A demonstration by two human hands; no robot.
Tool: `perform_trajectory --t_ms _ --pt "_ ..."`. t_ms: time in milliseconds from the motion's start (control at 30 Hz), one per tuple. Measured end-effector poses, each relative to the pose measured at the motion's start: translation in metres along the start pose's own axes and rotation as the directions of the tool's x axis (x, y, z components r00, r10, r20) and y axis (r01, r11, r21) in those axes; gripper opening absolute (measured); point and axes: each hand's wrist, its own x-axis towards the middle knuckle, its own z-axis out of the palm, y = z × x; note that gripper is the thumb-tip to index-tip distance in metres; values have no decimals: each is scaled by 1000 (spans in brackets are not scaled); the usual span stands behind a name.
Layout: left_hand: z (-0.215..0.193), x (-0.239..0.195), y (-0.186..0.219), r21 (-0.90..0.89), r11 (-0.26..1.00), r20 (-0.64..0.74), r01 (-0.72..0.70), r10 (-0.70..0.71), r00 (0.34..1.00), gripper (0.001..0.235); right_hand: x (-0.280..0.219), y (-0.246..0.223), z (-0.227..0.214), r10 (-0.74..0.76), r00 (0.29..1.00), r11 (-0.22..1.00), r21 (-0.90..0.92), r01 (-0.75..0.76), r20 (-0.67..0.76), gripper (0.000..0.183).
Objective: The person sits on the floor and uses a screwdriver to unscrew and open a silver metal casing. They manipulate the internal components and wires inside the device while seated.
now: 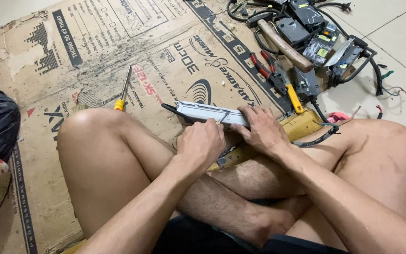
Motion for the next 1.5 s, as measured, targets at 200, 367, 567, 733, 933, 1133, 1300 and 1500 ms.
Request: perform_trajectory --t_ms 200,367,567,733,933,1133,1300,1500 --pt "10 8 16 160 977 43 -138 132 990 39 8 20 12 -149 989 983 108 149 -11 43" --pt "16 22 13 -68 996 129 -57 66 989 48 14 24 11 -188 980 974 114 193 -60 40" --pt "17 28 -6 -611 760 290 220 -44 956 47 18 31 11 -243 967 960 124 251 -76 43" --pt "7 20 1 -597 790 323 144 72 944 52 14 31 14 -236 969 960 135 244 -71 43" --pt "7 18 19 110 988 114 -107 95 989 39 19 30 10 -232 973 962 148 231 -10 40" --pt "4 16 28 -770 460 464 442 -71 883 38 21 49 19 -216 974 963 150 223 -64 46" --pt "8 19 32 -176 975 317 138 -77 945 56 19 47 18 -209 975 958 186 219 -72 47" --pt "7 11 32 103 991 158 -89 72 985 42 21 50 19 -233 971 958 159 238 -52 45"
